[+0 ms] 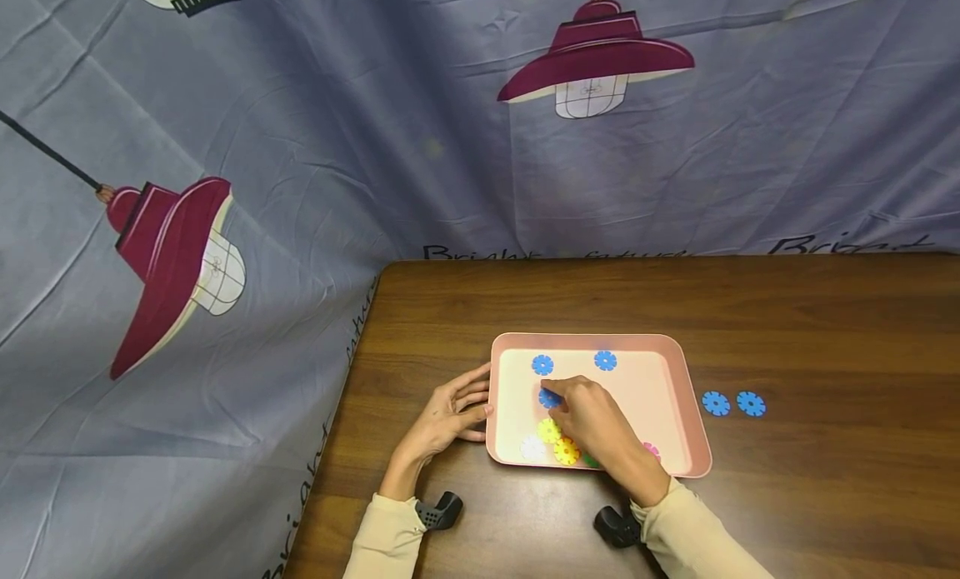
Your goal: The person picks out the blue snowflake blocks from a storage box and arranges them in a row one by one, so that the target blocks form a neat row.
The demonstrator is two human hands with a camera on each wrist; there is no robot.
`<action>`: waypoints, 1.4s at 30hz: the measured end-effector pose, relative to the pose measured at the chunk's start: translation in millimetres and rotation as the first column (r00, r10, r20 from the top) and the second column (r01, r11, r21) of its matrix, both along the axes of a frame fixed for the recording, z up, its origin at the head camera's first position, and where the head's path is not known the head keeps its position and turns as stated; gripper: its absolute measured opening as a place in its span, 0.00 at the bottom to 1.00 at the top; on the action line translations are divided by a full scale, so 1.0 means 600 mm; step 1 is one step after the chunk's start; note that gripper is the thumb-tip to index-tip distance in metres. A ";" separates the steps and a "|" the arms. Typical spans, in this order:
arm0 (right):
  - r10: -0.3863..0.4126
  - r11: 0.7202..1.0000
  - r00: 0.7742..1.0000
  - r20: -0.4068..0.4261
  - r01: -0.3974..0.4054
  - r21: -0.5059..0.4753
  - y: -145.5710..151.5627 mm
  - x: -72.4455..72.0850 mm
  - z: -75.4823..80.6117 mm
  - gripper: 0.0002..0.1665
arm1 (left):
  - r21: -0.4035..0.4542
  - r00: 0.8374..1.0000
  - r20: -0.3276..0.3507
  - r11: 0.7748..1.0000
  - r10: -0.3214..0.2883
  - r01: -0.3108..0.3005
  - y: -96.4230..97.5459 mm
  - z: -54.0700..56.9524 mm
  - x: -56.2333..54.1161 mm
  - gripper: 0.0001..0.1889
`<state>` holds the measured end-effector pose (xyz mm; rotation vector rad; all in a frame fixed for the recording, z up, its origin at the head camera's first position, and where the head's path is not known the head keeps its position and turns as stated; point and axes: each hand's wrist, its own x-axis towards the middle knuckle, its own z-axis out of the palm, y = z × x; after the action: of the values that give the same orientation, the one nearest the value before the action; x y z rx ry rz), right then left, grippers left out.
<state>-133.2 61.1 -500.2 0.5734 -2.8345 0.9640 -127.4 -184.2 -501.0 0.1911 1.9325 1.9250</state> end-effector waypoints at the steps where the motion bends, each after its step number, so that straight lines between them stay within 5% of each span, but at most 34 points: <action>1: -0.004 1.000 1.000 0.001 0.004 0.000 -0.001 0.000 0.000 0.22 | 0.000 1.000 0.000 1.000 -0.001 0.001 0.000 0.000 0.000 0.34; 20: 0.007 1.000 0.997 -0.079 -0.006 0.020 -0.006 -0.004 -0.005 0.23 | 0.015 1.000 0.007 1.000 0.000 0.000 0.001 -0.001 0.000 0.34; 42: 0.012 1.000 0.997 -0.078 -0.011 0.023 -0.008 -0.009 -0.007 0.26 | 0.008 1.000 0.012 1.000 -0.001 0.001 0.001 0.000 -0.002 0.34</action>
<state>-138.5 56.5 -504.1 0.6163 -2.7799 0.8918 -128.4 -183.4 -500.8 0.1830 1.9173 1.9288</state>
